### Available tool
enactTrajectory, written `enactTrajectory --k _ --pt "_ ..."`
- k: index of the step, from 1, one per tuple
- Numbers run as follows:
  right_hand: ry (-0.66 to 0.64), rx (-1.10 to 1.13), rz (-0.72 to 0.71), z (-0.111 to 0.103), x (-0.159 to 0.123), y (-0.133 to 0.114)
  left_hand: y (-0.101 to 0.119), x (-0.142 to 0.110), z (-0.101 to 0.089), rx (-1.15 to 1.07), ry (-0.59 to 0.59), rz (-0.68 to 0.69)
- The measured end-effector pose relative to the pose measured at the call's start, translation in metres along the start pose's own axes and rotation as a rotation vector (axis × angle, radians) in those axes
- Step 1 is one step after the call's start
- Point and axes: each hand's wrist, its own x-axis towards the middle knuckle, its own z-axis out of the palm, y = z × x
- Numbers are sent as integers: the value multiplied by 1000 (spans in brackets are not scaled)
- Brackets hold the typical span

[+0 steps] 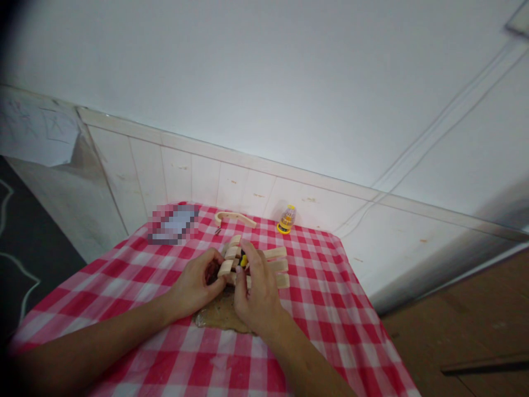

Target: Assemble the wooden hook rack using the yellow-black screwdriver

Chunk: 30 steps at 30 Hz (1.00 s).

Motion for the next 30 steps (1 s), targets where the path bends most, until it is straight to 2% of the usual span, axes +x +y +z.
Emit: enactTrajectory --k 5,11,24,30 --pt "-11 20 12 1 2 1 -2 -1 0 -10 -5 5" --pt "40 20 6 5 -2 3 -2 -1 0 0 -3 8" --pt "-37 42 -25 -3 -4 -1 1 0 -1 -4 -6 2" --pt "-9 23 -23 1 -6 1 0 0 -1 -12 -5 7"
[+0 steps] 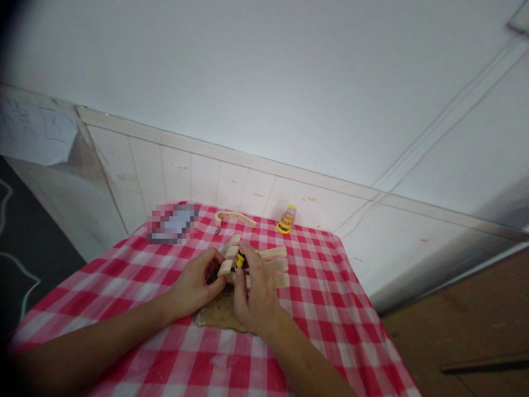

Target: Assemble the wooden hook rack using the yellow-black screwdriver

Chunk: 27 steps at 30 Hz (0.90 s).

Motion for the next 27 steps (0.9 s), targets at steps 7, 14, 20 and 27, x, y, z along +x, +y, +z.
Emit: enactTrajectory --k 7,14,20,27 --pt "0 -32 15 0 1 1 0 0 0 3 -3 5" --pt "-11 -57 55 0 1 3 0 0 0 8 2 -1" --pt "-15 -48 67 0 2 2 -1 0 1 21 10 -3" --pt "1 -57 50 0 4 1 -1 0 0 9 1 -6"
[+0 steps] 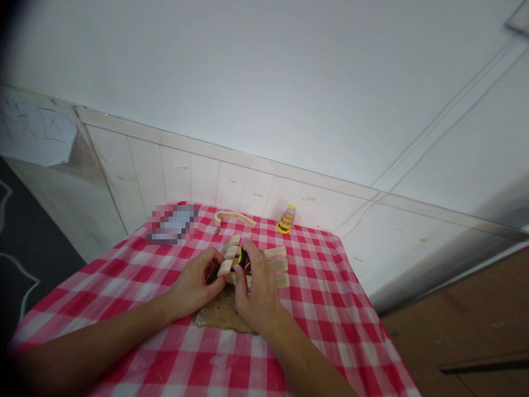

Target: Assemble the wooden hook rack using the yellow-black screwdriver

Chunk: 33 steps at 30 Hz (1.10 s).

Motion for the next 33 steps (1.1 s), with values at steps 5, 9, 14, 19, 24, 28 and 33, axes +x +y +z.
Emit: enactTrajectory --k 5,9,14,19,24,28,33 --pt "-2 -21 1 0 0 -2 1 0 -1 -9 -6 0" --pt "7 -17 -9 1 0 -2 2 0 0 0 4 -2" --pt "11 -6 1 2 0 1 1 0 0 -7 2 -3" --pt "7 0 6 1 0 2 1 0 0 -1 7 6" --pt "4 -17 -32 0 -3 0 1 0 0 4 5 11" --pt "4 -14 -48 0 -6 0 0 1 0 -5 -1 5" --pt "15 -19 -61 1 -6 1 -1 0 0 -4 -3 3"
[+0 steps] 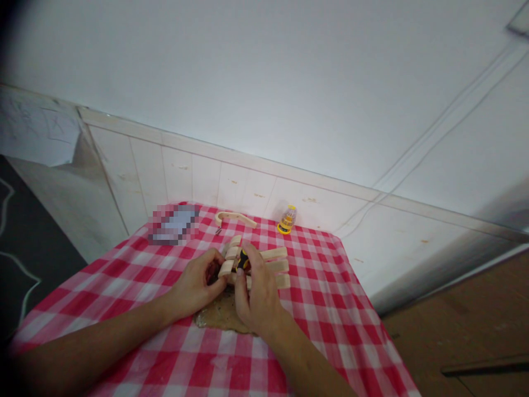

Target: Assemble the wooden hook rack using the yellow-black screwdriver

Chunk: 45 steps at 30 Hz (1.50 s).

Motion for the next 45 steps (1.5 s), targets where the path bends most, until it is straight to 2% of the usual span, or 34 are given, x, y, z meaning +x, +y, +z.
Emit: enactTrajectory --k 14,45 --pt "-35 8 12 -1 0 2 3 0 -1 19 7 0" --pt "-9 28 52 0 6 -2 0 0 1 4 8 -3"
